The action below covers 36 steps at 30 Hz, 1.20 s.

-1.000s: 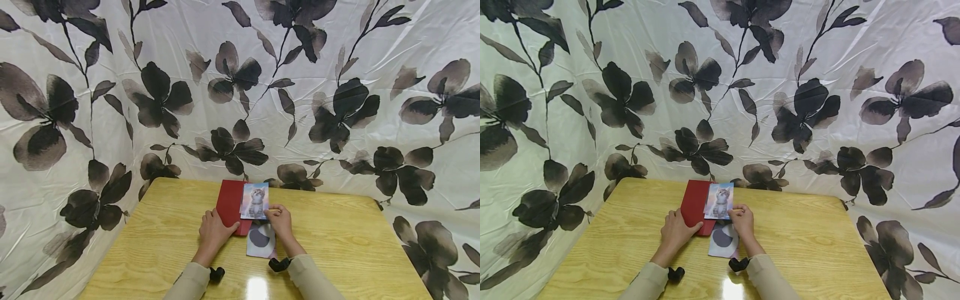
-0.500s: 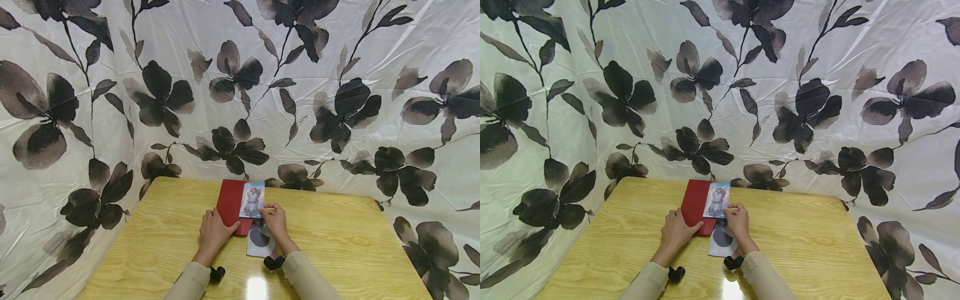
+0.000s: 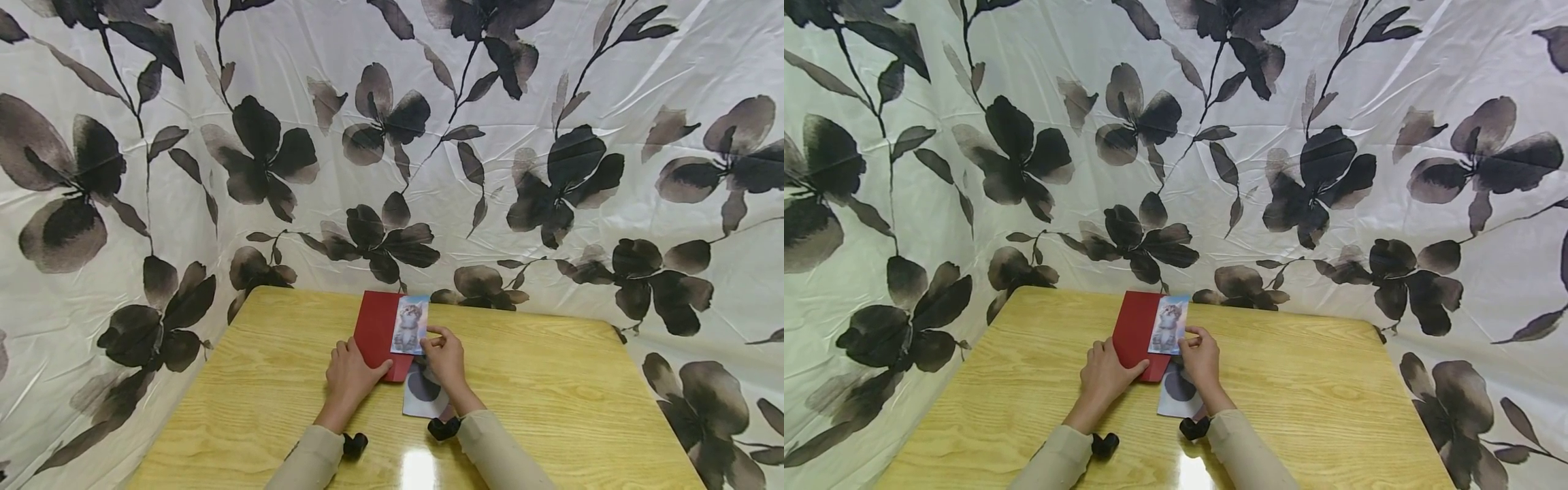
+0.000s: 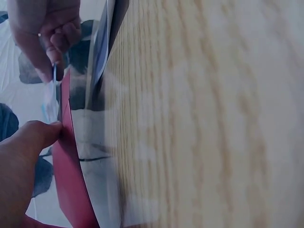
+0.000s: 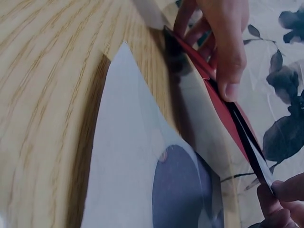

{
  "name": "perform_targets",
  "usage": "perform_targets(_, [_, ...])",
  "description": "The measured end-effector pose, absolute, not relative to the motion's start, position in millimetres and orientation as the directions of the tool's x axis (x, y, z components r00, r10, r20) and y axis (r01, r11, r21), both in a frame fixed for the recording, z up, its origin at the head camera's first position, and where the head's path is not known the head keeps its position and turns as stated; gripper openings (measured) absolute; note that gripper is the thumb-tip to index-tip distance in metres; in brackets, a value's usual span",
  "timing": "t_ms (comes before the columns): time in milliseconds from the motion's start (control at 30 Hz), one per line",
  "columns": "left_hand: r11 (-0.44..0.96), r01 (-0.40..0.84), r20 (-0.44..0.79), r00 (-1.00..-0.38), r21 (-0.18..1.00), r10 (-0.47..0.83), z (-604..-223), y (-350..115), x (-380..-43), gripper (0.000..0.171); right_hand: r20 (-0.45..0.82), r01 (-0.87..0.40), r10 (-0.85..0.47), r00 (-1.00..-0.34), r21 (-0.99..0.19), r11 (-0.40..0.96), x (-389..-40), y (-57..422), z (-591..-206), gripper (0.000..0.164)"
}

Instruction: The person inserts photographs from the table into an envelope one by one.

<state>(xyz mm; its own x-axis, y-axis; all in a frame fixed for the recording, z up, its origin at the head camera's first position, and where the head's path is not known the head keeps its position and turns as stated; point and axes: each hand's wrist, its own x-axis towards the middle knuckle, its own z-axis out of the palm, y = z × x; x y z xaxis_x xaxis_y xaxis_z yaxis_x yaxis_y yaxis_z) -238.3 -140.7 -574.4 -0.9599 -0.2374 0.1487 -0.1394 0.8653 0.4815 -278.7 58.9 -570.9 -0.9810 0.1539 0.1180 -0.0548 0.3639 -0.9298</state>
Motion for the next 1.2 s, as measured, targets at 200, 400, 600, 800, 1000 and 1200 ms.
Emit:
perform_targets(200, [0.857, -0.142, 0.141, -0.96, 0.496, -0.241, -575, -141, -238, 0.102, 0.128, -0.071, 0.144, -0.981, -0.935, 0.348, -279, 55, -571, 0.028])
perform_targets(400, [0.861, -0.141, 0.148, -0.959, 0.489, -0.241, -574, -141, -237, 0.103, 0.168, -0.1, 0.154, -0.974, -0.922, 0.375, -281, 51, -567, 0.027])
perform_targets(600, [0.859, -0.14, 0.152, -0.958, 0.492, -0.243, -574, -141, -237, 0.104, 0.158, -0.097, 0.135, -0.978, -0.922, 0.374, -281, 45, -563, 0.027])
perform_targets(800, [0.849, -0.153, 0.129, -0.959, 0.506, -0.25, -574, -140, -236, 0.105, 0.124, -0.064, 0.127, -0.984, -0.915, 0.397, -284, 42, -567, 0.027])
perform_targets(1000, [0.85, -0.16, 0.127, -0.959, 0.502, -0.255, -573, -140, -237, 0.105, 0.112, -0.046, 0.131, -0.985, -0.904, 0.425, -285, 39, -569, 0.027])
perform_targets(1200, [0.853, -0.154, 0.134, -0.958, 0.498, -0.251, -572, -141, -238, 0.106, 0.093, -0.023, 0.141, -0.986, -0.901, 0.433, -284, 36, -569, 0.026])
